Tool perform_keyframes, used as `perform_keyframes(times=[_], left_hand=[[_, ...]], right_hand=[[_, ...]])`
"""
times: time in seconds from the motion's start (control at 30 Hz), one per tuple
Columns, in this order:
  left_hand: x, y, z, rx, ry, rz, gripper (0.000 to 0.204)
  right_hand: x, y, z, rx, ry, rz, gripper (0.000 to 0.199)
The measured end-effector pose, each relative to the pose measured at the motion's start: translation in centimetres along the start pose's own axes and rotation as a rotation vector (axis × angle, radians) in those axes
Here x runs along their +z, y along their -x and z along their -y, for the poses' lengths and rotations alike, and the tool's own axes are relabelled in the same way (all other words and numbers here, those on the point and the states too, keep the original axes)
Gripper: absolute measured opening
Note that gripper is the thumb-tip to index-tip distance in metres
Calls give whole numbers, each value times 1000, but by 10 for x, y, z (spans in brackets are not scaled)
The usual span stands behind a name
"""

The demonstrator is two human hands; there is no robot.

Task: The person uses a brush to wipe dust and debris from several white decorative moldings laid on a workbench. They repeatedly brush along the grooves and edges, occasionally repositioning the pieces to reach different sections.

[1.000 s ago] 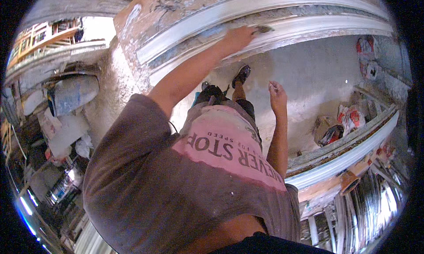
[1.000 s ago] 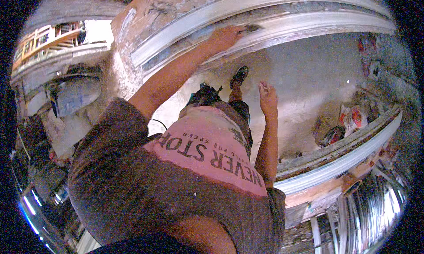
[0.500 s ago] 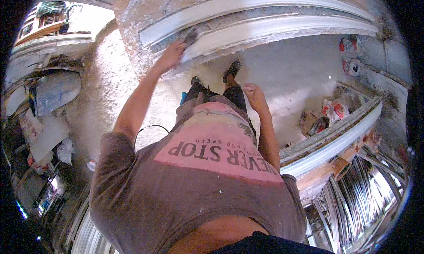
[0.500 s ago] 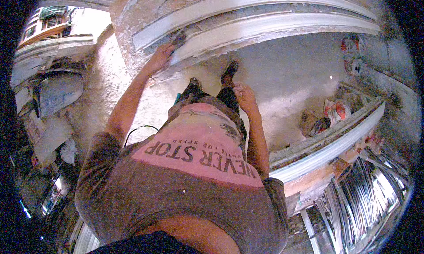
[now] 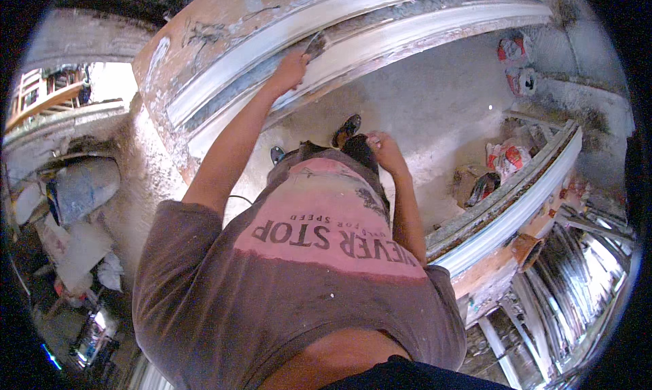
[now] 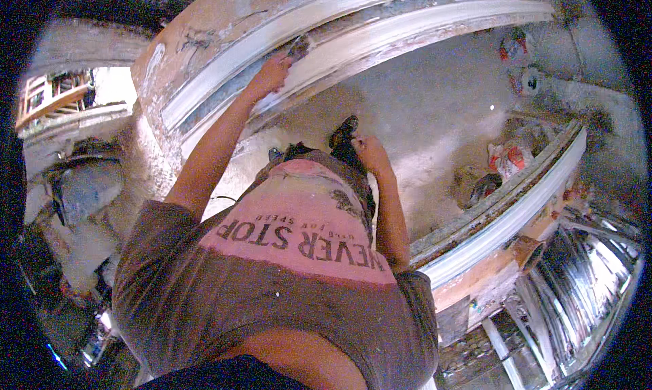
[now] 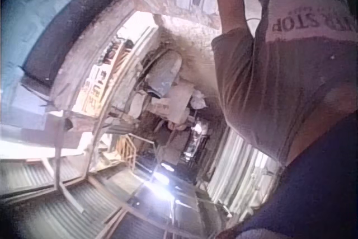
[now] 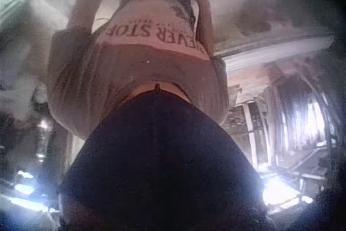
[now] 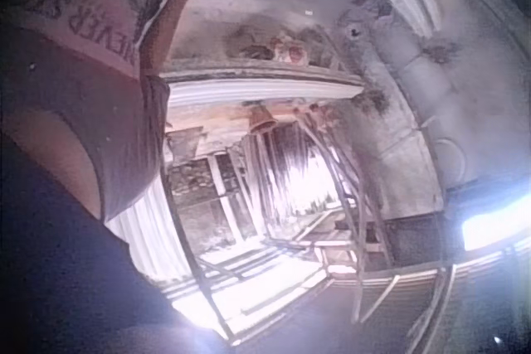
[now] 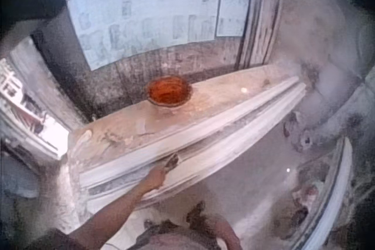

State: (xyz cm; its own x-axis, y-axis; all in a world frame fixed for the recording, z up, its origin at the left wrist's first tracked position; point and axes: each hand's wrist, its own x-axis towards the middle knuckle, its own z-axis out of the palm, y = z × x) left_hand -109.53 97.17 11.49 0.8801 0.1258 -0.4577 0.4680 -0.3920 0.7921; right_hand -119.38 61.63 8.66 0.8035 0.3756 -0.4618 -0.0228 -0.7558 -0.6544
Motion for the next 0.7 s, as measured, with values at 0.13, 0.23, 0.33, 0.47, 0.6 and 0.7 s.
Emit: perform_keyframes(times=[0.13,0.23,0.33,0.47,0.6,0.7], left_hand=[[57,-81,-67,67,-60,-38,34],[75,-119,-73,265,-218,22,37],[45,-95,-42,360,-349,12,42],[-8,24,-4,191,-723,-40,44],[2,-2,-39,307,-679,17,41],[54,-79,-124,288,-804,108,42]], right_hand=[[-64,-29,-15,-37,92,-73,32],[-104,-45,-25,126,100,-69,32],[-126,-50,-53,22,-44,-158,31],[-140,-55,-73,60,-80,-178,36],[-126,-63,-99,100,-88,-147,32],[-115,-82,-110,-69,-25,-132,32]])
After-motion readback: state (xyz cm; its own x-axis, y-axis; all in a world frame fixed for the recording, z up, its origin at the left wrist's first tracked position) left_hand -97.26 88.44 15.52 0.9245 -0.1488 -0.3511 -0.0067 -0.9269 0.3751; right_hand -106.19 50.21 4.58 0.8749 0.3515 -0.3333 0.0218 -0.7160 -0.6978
